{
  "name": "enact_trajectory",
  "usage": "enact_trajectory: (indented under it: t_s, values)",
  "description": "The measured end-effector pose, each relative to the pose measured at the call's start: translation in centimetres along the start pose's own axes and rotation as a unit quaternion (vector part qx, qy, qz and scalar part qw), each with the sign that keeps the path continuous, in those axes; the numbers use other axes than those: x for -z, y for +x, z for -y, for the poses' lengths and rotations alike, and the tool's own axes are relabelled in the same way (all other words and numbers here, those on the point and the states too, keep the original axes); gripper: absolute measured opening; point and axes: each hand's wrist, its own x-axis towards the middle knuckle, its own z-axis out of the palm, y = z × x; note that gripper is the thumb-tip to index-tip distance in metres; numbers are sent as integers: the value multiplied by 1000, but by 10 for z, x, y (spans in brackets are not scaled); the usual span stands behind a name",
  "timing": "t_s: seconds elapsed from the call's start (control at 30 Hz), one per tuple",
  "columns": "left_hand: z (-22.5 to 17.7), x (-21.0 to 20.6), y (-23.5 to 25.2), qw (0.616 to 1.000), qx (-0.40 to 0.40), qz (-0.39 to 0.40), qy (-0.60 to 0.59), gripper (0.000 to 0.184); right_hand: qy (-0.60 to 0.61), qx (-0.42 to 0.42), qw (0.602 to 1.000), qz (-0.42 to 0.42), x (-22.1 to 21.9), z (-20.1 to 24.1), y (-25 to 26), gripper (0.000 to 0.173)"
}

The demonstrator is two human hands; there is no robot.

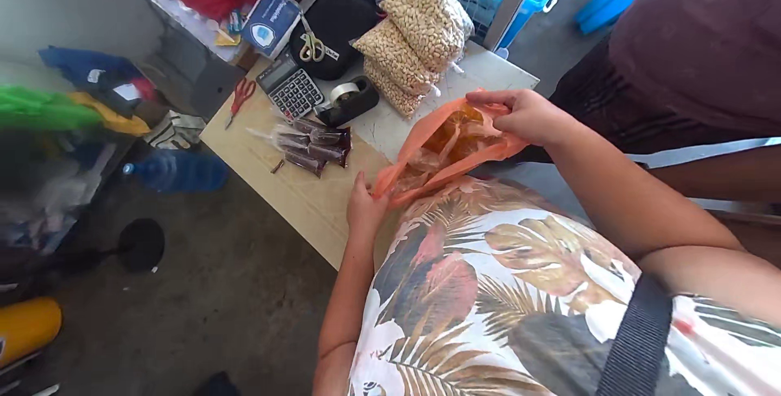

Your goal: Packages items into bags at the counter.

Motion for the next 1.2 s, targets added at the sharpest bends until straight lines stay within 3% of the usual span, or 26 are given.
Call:
enact_trajectory:
  t_s: [0.1,0.17,0.33,0.5,0.6,0.7,0.87,0.97,1.07,1.2]
  values:
    - [-4,-2,-2,999,26,12,-37,35,-46,11,999,-5,-3,5,0,63]
    - [-14,1,-5,995,19,-15,-97,20,-78,27,996,-15,-6,4,-2,63]
    - [-29,15,-15,929,-37,-76,-360,7,-91,44,994,-44,-10,-4,-10,63]
    - [-59,32,-28,863,-79,-44,-497,18,-65,46,994,-72,-14,2,-27,68]
    - [-76,46,-37,851,-141,-31,-505,19,-44,49,993,-95,-16,1,-38,70]
    - [-83,58,-44,876,-188,-48,-441,17,-29,49,994,-90,-20,-10,-47,70]
    - [-70,63,-44,931,-143,-100,-322,11,-15,28,999,-11,-34,-17,-48,68]
    - [-68,69,-53,925,-134,-108,-338,11,-28,37,999,5,-36,-9,-45,67]
    - [-84,75,-69,913,-174,-100,-354,12,-28,28,999,3,-26,5,-44,66]
    - [-98,63,-67,948,-166,-116,-246,7,-45,49,997,35,-17,-8,-32,65]
